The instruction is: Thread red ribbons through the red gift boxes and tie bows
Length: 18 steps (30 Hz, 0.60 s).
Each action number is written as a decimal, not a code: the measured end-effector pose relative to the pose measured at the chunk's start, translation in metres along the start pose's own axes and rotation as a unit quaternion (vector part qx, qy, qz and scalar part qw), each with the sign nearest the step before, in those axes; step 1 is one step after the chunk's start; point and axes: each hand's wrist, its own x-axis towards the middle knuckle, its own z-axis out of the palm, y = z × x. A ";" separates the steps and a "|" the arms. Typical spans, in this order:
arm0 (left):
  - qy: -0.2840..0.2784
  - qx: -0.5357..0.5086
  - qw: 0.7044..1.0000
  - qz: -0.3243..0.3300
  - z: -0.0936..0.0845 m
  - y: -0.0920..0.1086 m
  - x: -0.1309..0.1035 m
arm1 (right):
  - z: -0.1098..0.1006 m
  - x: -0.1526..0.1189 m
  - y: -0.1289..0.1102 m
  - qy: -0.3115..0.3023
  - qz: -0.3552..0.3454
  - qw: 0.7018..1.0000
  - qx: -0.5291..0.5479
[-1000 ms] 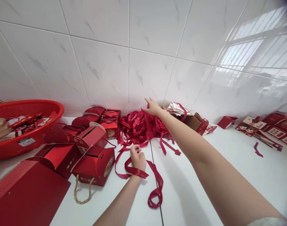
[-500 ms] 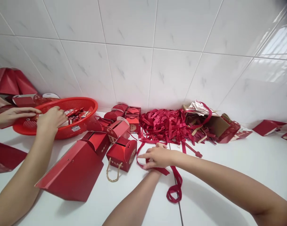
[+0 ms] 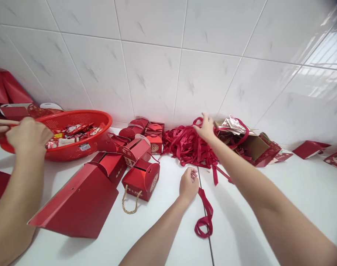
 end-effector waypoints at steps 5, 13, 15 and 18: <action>-0.020 -0.015 1.000 0.009 0.017 -0.006 -0.005 | -0.029 -0.022 0.025 -0.099 0.075 0.991 -0.051; 0.051 -0.050 0.997 -0.010 0.015 -0.012 0.004 | 0.014 -0.203 -0.017 -0.426 -0.044 0.903 0.033; 0.052 -0.053 0.997 -0.010 0.015 -0.012 0.004 | 0.019 -0.202 -0.014 -0.419 -0.040 0.905 0.058; 0.055 -0.055 0.997 -0.010 0.016 -0.013 0.005 | 0.000 -0.152 0.011 -0.337 0.007 0.940 0.046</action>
